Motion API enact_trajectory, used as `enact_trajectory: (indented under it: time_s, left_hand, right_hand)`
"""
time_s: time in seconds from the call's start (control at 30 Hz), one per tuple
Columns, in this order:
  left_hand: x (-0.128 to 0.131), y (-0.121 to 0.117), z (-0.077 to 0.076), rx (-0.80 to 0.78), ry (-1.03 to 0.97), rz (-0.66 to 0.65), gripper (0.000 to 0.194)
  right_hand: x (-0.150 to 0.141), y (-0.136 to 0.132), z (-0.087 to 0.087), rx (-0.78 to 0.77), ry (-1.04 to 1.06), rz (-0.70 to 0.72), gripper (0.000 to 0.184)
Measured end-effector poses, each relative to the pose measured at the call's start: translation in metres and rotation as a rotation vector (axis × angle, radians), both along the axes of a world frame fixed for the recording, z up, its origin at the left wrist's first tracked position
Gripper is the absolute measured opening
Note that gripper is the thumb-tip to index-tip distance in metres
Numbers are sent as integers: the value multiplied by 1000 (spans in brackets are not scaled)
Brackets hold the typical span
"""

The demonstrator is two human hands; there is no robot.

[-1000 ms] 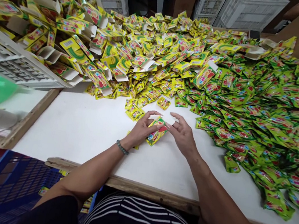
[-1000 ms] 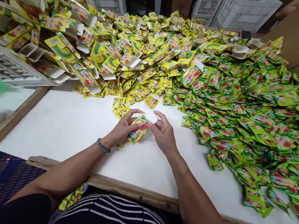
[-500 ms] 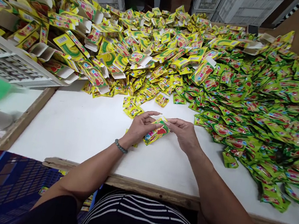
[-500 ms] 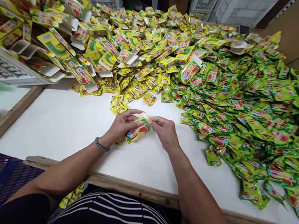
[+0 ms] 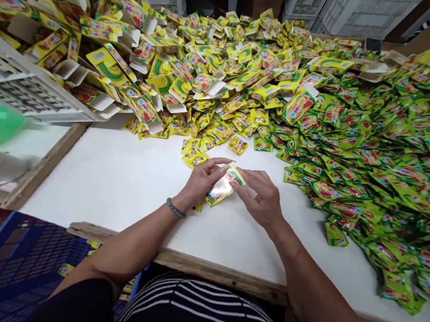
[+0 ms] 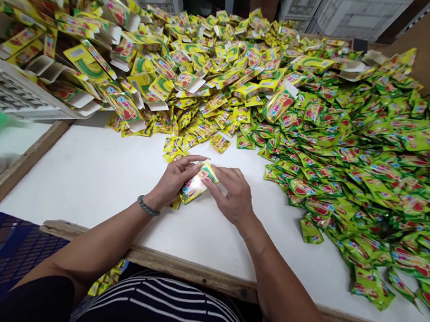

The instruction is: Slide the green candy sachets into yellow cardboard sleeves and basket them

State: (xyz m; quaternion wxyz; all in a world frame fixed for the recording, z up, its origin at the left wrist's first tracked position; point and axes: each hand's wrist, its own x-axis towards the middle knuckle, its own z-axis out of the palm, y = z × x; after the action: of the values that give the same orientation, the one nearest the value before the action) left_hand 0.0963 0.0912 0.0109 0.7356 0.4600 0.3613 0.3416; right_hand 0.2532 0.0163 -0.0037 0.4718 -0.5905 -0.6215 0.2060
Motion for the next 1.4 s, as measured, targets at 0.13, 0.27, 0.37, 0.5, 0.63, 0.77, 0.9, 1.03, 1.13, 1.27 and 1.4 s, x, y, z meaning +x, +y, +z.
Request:
enact_trajectory:
  time_s: [0.13, 0.27, 0.37, 0.5, 0.63, 0.77, 0.9, 1.03, 1.13, 1.27, 1.4]
  left_hand:
    - [-2, 0, 1, -9, 5, -8, 57]
    - [-1, 1, 3, 21, 20, -39, 62]
    - [0, 0, 3, 18, 20, -27, 65]
    - [3, -3, -1, 26, 71, -75, 62]
    - [-5, 0, 2, 304, 274, -447, 40]
    - [-42, 17, 23, 759, 834, -303, 26]
    - [-67, 30, 38, 718, 1362, -588, 60]
    - [-57, 34, 31, 699, 1450, -722, 40]
    - [-43, 39, 15, 669, 1373, -563, 28]
    - [-31, 43, -9, 478, 940, -227, 32]
    - [-21, 43, -25, 152, 449, -89, 34]
  right_hand:
    - [-9, -1, -8, 35, -17, -35, 39]
    - [-12, 1, -13, -51, 113, -29, 46]
    - [-14, 3, -14, -31, 116, 3, 48]
    - [2, 8, -15, -26, 96, 9, 36]
    - [47, 16, -27, -55, -152, -395, 42]
    - [73, 16, -45, -226, -522, -611, 44]
    - [61, 16, -50, -331, -586, -330, 35]
    - [62, 13, -34, -258, -577, -327, 38]
    - [76, 8, -24, -297, -785, -452, 40]
    - [89, 5, -25, -376, -905, -501, 29]
    - [85, 11, -26, -234, -666, -602, 33]
